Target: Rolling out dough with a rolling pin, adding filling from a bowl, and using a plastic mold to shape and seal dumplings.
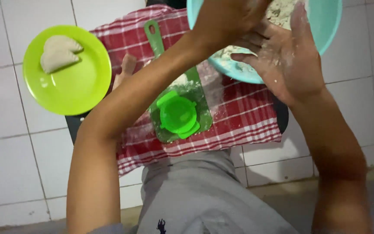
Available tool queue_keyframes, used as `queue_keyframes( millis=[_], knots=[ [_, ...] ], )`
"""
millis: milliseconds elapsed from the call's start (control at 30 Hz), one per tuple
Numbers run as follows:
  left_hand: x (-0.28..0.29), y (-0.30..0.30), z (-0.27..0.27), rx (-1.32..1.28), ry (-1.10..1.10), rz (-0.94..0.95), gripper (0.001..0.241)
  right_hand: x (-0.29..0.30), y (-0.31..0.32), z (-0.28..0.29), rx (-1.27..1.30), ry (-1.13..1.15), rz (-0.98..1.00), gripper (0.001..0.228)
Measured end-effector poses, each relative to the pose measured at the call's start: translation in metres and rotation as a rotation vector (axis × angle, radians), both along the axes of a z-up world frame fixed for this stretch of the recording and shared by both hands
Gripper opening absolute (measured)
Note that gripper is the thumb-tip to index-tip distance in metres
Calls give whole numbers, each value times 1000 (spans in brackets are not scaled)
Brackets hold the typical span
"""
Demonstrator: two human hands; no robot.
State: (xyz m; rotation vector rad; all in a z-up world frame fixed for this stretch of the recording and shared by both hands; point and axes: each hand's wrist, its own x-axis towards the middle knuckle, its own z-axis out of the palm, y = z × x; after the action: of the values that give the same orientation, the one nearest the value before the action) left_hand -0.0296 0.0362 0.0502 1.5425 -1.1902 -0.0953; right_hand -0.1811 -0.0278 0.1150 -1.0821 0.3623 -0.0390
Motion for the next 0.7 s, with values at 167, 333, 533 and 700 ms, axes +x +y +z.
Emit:
queue_keyframes(
  millis=[167,333,533,700],
  knots=[
    [-20,40,20,-33,117,-58,33,-20,42,8,-10,48,-39,94],
    [-28,108,66,-43,-280,148,44,-49,75,-42,253,-205,35,57],
    [-54,206,-26,119,462,347,53,-25,119,-83,-460,-246,124,29],
    [-74,262,-34,584,463,384,35,-40,128,-118,-1230,-32,45,27]
  ],
)
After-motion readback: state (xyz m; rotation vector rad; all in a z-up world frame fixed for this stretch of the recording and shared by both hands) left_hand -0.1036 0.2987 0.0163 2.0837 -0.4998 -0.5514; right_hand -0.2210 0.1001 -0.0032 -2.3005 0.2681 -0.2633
